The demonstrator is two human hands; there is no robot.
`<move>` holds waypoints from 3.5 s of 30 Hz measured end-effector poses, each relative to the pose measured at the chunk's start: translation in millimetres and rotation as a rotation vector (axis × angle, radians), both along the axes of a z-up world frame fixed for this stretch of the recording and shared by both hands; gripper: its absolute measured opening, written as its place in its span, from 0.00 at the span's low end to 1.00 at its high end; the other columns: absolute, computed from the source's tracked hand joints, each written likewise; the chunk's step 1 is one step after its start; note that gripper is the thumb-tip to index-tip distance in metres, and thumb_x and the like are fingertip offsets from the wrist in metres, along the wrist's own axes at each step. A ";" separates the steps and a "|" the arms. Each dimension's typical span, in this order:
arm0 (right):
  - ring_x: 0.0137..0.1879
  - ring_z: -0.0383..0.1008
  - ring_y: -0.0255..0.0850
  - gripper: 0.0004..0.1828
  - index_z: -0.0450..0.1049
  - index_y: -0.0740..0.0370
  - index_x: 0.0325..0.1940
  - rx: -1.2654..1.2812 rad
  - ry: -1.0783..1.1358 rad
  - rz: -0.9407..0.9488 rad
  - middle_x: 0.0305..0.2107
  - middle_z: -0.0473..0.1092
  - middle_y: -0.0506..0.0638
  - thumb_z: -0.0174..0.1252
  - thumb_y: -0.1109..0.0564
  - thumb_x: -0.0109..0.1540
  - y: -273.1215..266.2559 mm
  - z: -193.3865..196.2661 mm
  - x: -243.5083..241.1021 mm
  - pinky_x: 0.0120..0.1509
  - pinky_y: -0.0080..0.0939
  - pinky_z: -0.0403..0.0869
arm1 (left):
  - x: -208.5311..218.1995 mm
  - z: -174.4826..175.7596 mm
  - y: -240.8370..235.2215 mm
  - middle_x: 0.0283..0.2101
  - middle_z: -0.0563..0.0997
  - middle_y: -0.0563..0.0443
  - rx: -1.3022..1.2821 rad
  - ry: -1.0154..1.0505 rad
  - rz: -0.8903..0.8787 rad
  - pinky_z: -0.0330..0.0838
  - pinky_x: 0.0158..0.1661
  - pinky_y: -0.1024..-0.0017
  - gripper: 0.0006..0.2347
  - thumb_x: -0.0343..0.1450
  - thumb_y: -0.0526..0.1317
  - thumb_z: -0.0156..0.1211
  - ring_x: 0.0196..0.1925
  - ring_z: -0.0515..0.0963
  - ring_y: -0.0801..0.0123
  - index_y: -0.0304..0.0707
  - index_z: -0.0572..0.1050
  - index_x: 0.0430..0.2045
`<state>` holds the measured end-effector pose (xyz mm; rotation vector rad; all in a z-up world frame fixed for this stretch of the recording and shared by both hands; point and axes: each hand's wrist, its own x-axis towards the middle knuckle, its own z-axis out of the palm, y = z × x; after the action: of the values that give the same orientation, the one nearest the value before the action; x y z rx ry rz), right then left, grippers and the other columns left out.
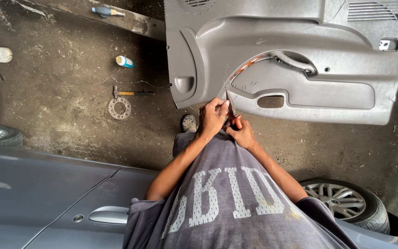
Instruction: The person uses pliers to bend and shape a thin metal wire while standing next to a detached car door panel. The hands repeatedly grip and twist the wire, manipulating it into a specific form. The task takes place in a workshop environment with various tools and car parts visible on the floor.
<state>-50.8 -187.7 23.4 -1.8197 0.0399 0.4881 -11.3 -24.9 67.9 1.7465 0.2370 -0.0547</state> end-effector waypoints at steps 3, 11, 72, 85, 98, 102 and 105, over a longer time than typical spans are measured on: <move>0.30 0.69 0.32 0.09 0.73 0.63 0.31 -0.066 0.037 -0.004 0.22 0.70 0.44 0.64 0.57 0.54 2.4 -0.7 2.0 0.38 0.37 0.71 | -1.9 -3.0 -0.2 0.25 0.85 0.47 0.016 -0.016 0.029 0.76 0.30 0.74 0.10 0.75 0.40 0.62 0.27 0.86 0.72 0.29 0.77 0.29; 0.33 0.69 0.36 0.08 0.72 0.64 0.31 -0.142 0.029 0.008 0.24 0.69 0.47 0.63 0.58 0.53 3.2 -6.3 -0.1 0.42 0.40 0.71 | 2.4 -12.4 4.6 0.27 0.84 0.45 0.125 -0.044 0.013 0.78 0.31 0.71 0.12 0.74 0.43 0.60 0.28 0.86 0.66 0.30 0.81 0.38; 0.35 0.73 0.35 0.26 0.62 0.63 0.68 0.469 0.100 -0.350 0.32 0.71 0.48 0.53 0.52 0.67 1.4 136.4 35.4 0.33 0.36 0.70 | 5.7 -33.1 74.2 0.38 0.85 0.44 -0.263 -0.280 0.448 0.85 0.38 0.71 0.06 0.76 0.32 0.60 0.36 0.86 0.68 0.25 0.79 0.42; 0.37 0.73 0.33 0.18 0.69 0.64 0.62 0.195 0.139 -0.262 0.36 0.72 0.45 0.53 0.55 0.69 -55.8 73.8 30.7 0.40 0.35 0.75 | 41.0 -97.0 29.3 0.33 0.84 0.44 -0.335 0.053 0.081 0.80 0.33 0.75 0.06 0.73 0.30 0.62 0.32 0.84 0.69 0.23 0.78 0.41; 0.47 0.74 0.41 0.25 0.73 0.60 0.63 -0.406 0.497 0.035 0.44 0.77 0.54 0.57 0.44 0.67 -129.9 21.3 14.5 0.55 0.43 0.71 | 75.1 -239.1 -99.6 0.31 0.84 0.42 -0.219 0.455 0.231 0.81 0.29 0.72 0.05 0.71 0.26 0.61 0.28 0.83 0.66 0.22 0.80 0.37; 0.62 0.73 0.43 0.27 0.71 0.57 0.65 -0.355 0.520 0.040 0.53 0.75 0.54 0.56 0.45 0.65 -148.0 22.5 13.3 0.68 0.42 0.67 | 60.8 -275.3 -103.0 0.37 0.83 0.43 -0.361 0.439 0.155 0.82 0.30 0.71 0.08 0.73 0.31 0.54 0.30 0.85 0.65 0.26 0.79 0.41; 0.61 0.74 0.42 0.24 0.73 0.60 0.64 -0.337 0.446 0.105 0.53 0.77 0.54 0.57 0.47 0.66 -154.5 23.0 13.3 0.67 0.41 0.68 | 51.0 -236.4 -93.1 0.39 0.84 0.43 -0.518 0.629 -0.128 0.83 0.35 0.70 0.11 0.75 0.40 0.58 0.36 0.85 0.65 0.28 0.78 0.43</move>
<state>-37.5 -342.2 46.5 -2.0111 0.3517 1.0040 39.8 -117.9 -168.5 1.1829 0.5167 -0.7045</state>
